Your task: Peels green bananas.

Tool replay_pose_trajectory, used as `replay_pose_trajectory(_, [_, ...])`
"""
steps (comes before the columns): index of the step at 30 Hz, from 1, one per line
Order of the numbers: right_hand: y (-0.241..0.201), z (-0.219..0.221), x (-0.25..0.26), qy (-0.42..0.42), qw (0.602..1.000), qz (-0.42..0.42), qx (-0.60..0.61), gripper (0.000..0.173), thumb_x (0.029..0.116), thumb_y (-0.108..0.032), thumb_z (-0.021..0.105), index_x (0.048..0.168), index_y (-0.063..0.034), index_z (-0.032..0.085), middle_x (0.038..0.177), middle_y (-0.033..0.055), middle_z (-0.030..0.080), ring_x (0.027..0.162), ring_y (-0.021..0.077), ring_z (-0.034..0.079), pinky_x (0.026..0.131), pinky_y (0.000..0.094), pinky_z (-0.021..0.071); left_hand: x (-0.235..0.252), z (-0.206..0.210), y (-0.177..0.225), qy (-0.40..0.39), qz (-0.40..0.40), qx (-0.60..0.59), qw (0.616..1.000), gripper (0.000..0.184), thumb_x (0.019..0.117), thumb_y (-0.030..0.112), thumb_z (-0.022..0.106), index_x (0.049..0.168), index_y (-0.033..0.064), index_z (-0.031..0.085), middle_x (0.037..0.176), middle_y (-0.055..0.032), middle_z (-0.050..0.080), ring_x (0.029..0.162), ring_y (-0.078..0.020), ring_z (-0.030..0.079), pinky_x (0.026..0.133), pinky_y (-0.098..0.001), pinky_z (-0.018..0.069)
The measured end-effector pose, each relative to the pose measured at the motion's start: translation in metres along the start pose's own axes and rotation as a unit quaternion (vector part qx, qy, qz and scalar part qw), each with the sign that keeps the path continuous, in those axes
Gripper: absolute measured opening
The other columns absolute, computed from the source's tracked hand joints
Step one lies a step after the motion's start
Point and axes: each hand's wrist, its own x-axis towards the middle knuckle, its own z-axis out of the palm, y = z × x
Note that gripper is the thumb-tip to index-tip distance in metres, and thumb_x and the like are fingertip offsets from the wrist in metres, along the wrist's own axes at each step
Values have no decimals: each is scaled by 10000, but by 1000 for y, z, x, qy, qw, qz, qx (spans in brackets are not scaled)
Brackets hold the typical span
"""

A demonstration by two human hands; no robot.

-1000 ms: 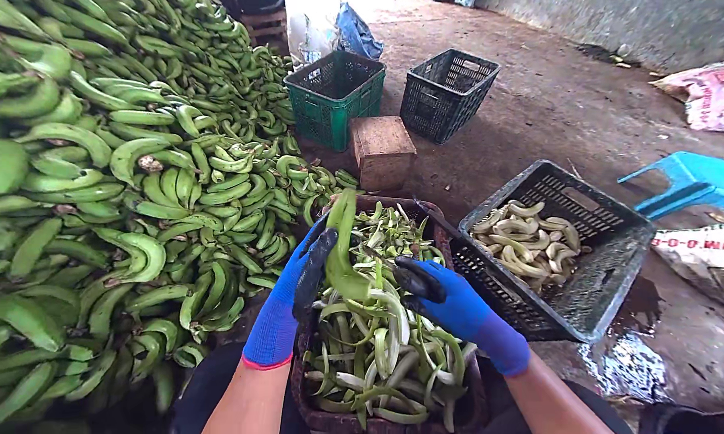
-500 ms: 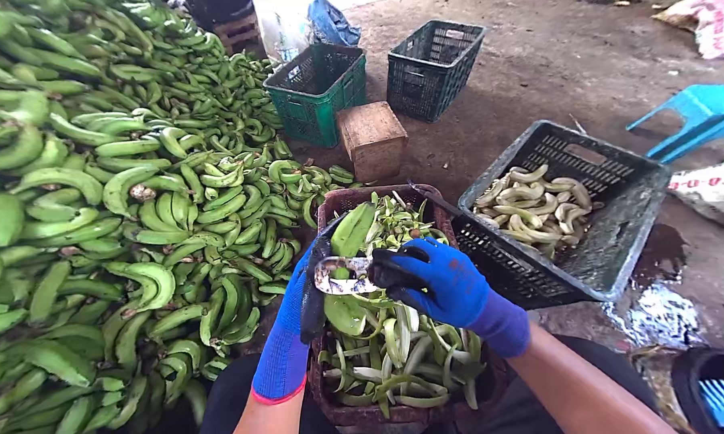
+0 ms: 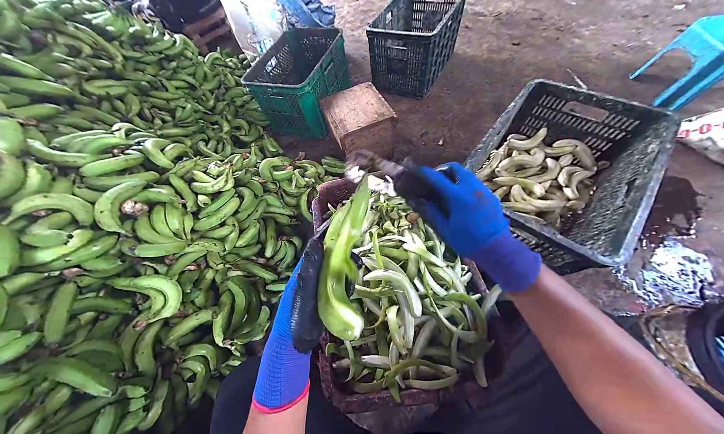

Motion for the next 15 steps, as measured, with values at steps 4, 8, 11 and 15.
replay_pose_trajectory(4, [0,-5,-6,-62,993,59,78,616,945,-267,684,1523,-177,490,1269,225,621,1049,405,655,822,625,533,3,-18,3,-57,-11,-57,997,429,987,432,614,1284,122,608,1001,-54,723,825,-122,713,706,-263,613])
replay_pose_trajectory(8, [-3,8,-16,-102,990,53,88,479,953,-263,670,1419,-164,612,1207,184,662,1015,377,671,794,620,529,11,-22,4,8,27,-45,999,348,1038,245,452,1356,131,539,1031,-38,715,880,-119,716,739,-279,617])
replay_pose_trajectory(11, [-6,8,-19,-129,984,54,111,451,969,-318,624,1394,-167,635,1214,143,676,1046,331,672,834,598,532,15,-18,6,58,44,-75,994,386,1099,294,281,1223,103,593,948,-70,728,776,-155,725,620,-298,618])
replay_pose_trajectory(15, [-12,14,-29,-184,971,46,144,433,970,-330,623,1379,-192,652,1199,121,692,1054,303,682,869,577,544,14,-11,-1,192,148,139,960,438,1088,262,289,1443,61,448,1069,16,667,882,-5,655,783,-198,566])
